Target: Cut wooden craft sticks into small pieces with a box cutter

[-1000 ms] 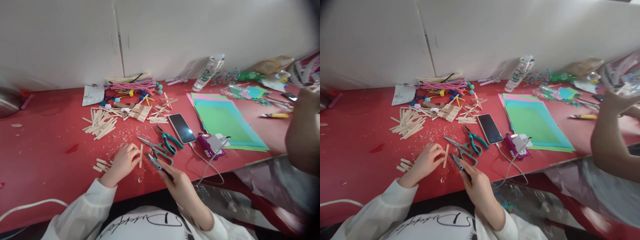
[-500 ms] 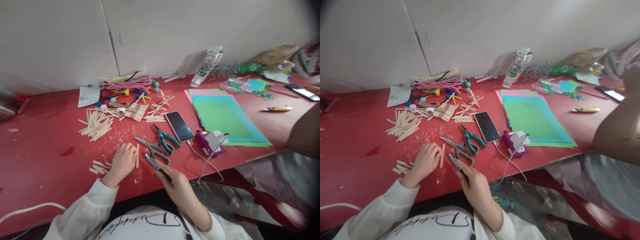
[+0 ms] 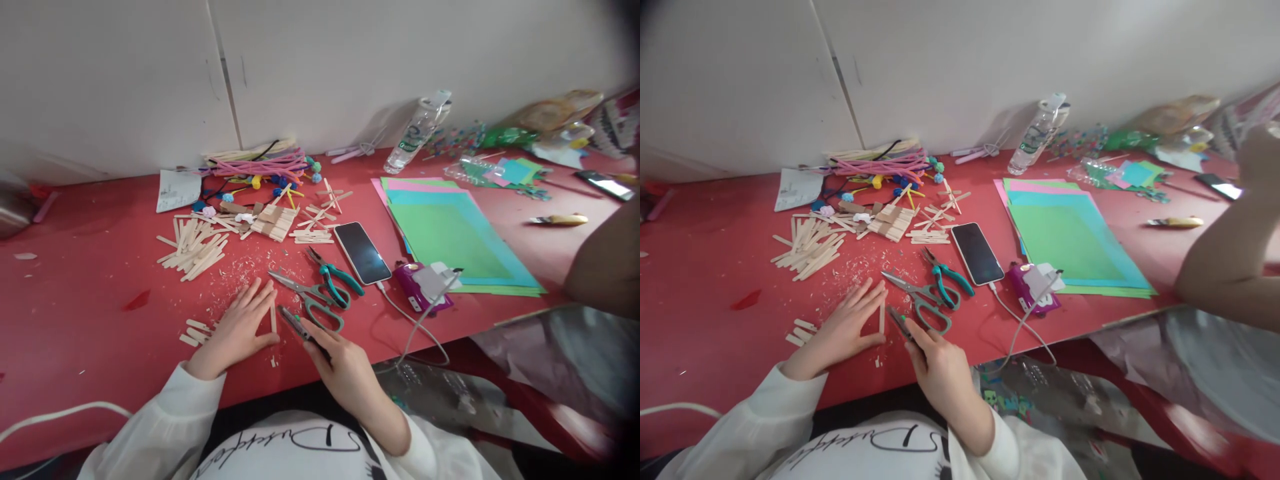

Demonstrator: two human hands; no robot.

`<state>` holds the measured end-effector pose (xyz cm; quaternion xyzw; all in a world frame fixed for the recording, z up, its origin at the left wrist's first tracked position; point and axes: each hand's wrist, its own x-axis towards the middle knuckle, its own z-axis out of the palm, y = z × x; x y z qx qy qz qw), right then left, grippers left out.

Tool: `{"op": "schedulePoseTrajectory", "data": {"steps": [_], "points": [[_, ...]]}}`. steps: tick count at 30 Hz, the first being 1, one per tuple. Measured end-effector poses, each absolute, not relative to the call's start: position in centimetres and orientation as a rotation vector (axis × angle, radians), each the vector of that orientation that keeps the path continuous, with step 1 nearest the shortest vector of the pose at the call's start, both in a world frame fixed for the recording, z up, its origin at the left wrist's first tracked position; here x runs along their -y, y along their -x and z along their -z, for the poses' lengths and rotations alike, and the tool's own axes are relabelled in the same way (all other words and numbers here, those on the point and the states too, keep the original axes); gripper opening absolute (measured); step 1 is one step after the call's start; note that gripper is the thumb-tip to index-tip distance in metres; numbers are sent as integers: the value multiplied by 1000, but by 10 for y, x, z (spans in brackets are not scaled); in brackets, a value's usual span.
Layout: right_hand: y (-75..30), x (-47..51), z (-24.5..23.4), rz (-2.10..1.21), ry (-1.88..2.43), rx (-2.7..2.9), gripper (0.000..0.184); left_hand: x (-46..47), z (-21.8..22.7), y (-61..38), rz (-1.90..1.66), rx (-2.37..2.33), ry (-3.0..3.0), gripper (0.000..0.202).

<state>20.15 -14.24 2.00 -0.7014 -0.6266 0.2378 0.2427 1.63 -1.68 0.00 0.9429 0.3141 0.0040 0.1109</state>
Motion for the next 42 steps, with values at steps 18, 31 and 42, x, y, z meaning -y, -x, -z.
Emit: {"op": "schedulePoseTrajectory", "data": {"steps": [18,31,42], "points": [[-198,144,-34,-454,1928,1870,41,21,10,-23,-141,-1093,-2791,78],[-191,142,-43,-283,2017,2067,41,33,7,-31,-258,-1187,-2758,68],[-189,143,-46,-143,2081,2200,42,34,4,-33,-217,-1214,-2748,61]]}}
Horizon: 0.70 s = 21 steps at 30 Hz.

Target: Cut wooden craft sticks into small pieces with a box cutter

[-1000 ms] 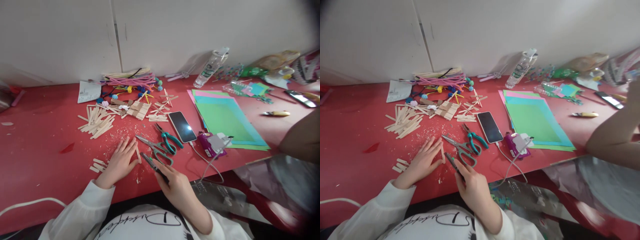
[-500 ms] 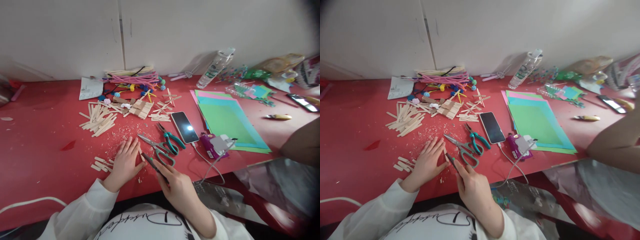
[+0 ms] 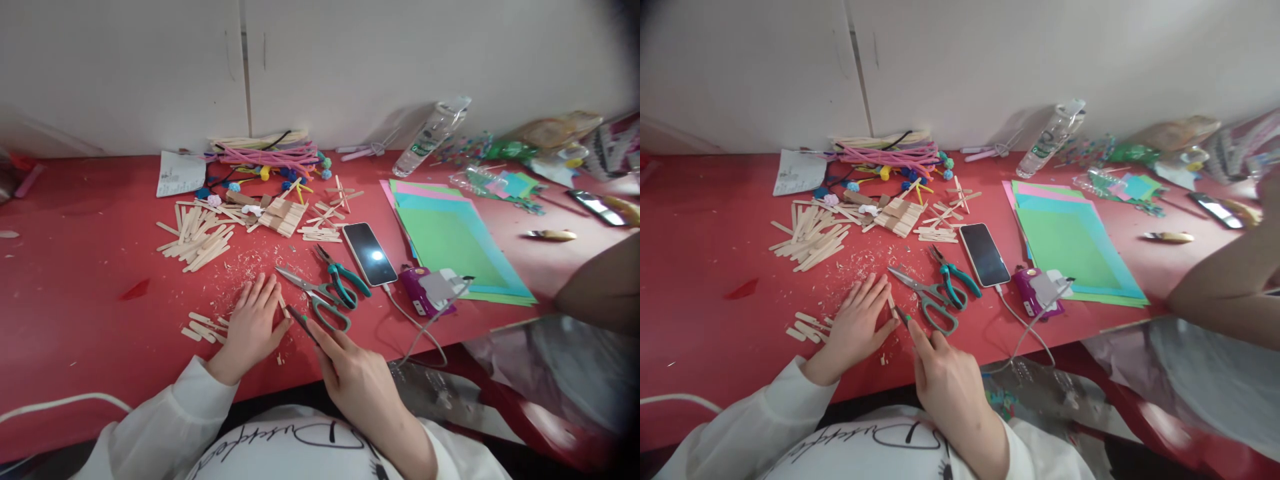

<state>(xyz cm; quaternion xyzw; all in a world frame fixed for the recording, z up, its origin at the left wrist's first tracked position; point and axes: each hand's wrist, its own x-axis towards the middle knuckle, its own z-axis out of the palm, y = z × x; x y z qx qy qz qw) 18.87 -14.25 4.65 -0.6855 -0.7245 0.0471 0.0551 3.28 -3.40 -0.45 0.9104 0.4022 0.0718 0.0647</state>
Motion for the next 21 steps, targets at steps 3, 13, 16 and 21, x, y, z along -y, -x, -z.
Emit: {"op": "schedulePoseTrajectory", "data": {"steps": [3,13,16,21], "points": [[-187,142,-50,-152,2127,2231,44,34,5,-33,-235,-1223,-2747,58],[-174,132,-69,-246,2243,2523,66,33,5,-33,-271,-1231,-2727,57],[-171,129,-69,-239,2218,2574,63,32,6,-34,-282,-1238,-2712,57],[-168,128,-68,-162,2203,2643,61,32,6,-33,-233,-1224,-2730,60]]}}
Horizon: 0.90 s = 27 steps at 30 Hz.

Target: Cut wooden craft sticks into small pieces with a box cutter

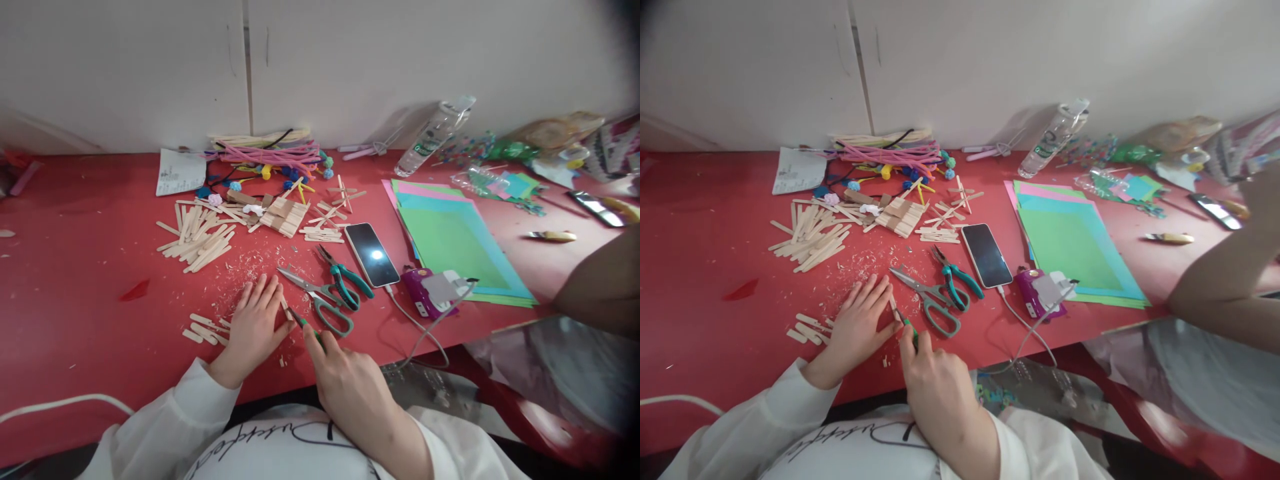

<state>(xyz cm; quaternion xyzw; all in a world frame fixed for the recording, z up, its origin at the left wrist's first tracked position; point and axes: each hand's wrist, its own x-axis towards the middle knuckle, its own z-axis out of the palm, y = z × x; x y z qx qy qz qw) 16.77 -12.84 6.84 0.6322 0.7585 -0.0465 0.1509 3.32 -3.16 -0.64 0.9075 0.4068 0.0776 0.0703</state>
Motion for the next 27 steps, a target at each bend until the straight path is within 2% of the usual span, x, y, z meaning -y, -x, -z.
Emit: {"op": "schedulePoseTrajectory", "data": {"steps": [10,14,16,19,21,27], "points": [[-168,119,-71,252,-1793,-2199,53,28,8,-32,-276,-1132,-2763,58],[-173,119,-64,375,-1924,-2226,53,26,10,-32,-266,-1142,-2774,60],[-180,122,-57,579,-2136,-2244,47,25,10,-32,-241,-1146,-2791,63],[-191,126,-45,1161,-2545,-2179,37,25,10,-33,-197,-1158,-2818,63],[-196,128,-37,1428,-2658,-2091,36,25,9,-33,-178,-1173,-2824,62],[-201,132,-23,1724,-2697,-1950,40,26,6,-33,-162,-1202,-2838,59]]}}
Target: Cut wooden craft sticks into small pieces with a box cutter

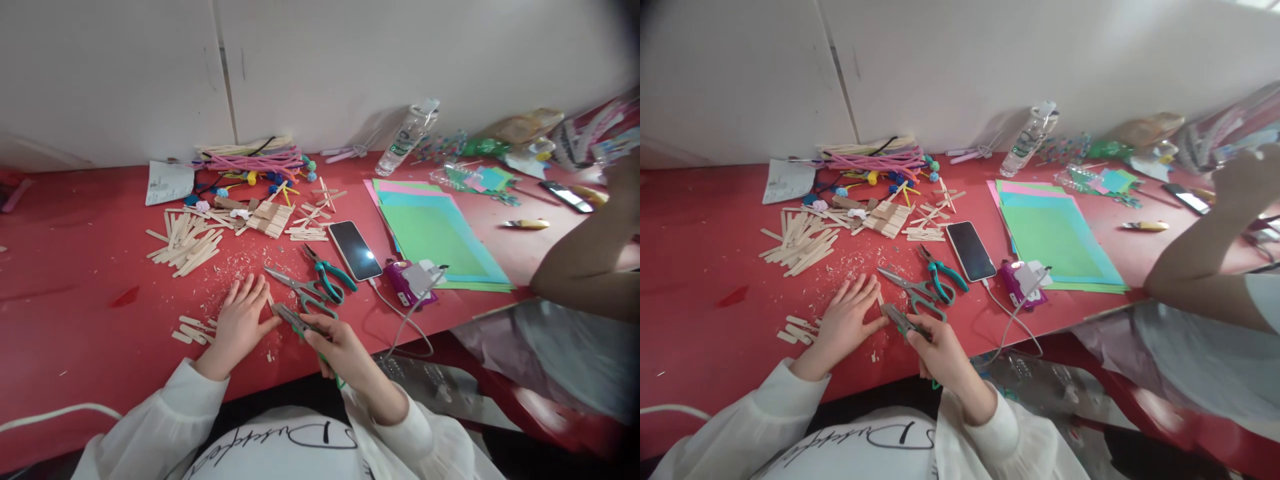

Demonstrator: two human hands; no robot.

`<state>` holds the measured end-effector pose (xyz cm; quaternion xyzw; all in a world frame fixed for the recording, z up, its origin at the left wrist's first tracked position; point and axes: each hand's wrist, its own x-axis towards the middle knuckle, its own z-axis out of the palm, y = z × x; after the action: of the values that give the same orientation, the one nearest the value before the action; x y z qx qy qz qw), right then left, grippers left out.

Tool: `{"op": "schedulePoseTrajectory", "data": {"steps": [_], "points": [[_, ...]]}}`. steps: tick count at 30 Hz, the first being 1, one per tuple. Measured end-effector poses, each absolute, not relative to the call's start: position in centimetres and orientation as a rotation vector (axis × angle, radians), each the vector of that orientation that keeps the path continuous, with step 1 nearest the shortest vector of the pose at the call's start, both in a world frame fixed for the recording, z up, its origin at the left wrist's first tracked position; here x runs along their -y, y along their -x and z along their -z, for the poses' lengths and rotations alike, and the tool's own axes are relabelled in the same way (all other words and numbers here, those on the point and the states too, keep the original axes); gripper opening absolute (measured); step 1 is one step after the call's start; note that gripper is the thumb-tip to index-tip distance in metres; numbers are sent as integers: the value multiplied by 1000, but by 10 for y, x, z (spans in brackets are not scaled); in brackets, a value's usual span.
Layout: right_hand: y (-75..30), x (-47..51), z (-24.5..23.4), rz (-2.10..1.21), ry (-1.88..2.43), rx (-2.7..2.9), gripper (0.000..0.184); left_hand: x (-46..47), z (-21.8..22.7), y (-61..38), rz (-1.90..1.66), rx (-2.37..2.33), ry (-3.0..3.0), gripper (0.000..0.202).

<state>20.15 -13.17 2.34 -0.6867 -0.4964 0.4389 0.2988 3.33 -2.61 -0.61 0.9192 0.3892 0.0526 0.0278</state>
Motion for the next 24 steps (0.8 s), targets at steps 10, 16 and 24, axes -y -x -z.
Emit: {"op": "schedulePoseTrajectory", "data": {"steps": [10,16,24], "points": [[-197,142,-34,-608,1926,1702,37,25,8,-32,-157,-1212,-2835,67],[-191,141,-36,-418,1976,1871,36,26,11,-31,-160,-1213,-2824,67],[-189,139,-37,-340,2007,1960,37,26,10,-32,-153,-1226,-2815,67]]}}
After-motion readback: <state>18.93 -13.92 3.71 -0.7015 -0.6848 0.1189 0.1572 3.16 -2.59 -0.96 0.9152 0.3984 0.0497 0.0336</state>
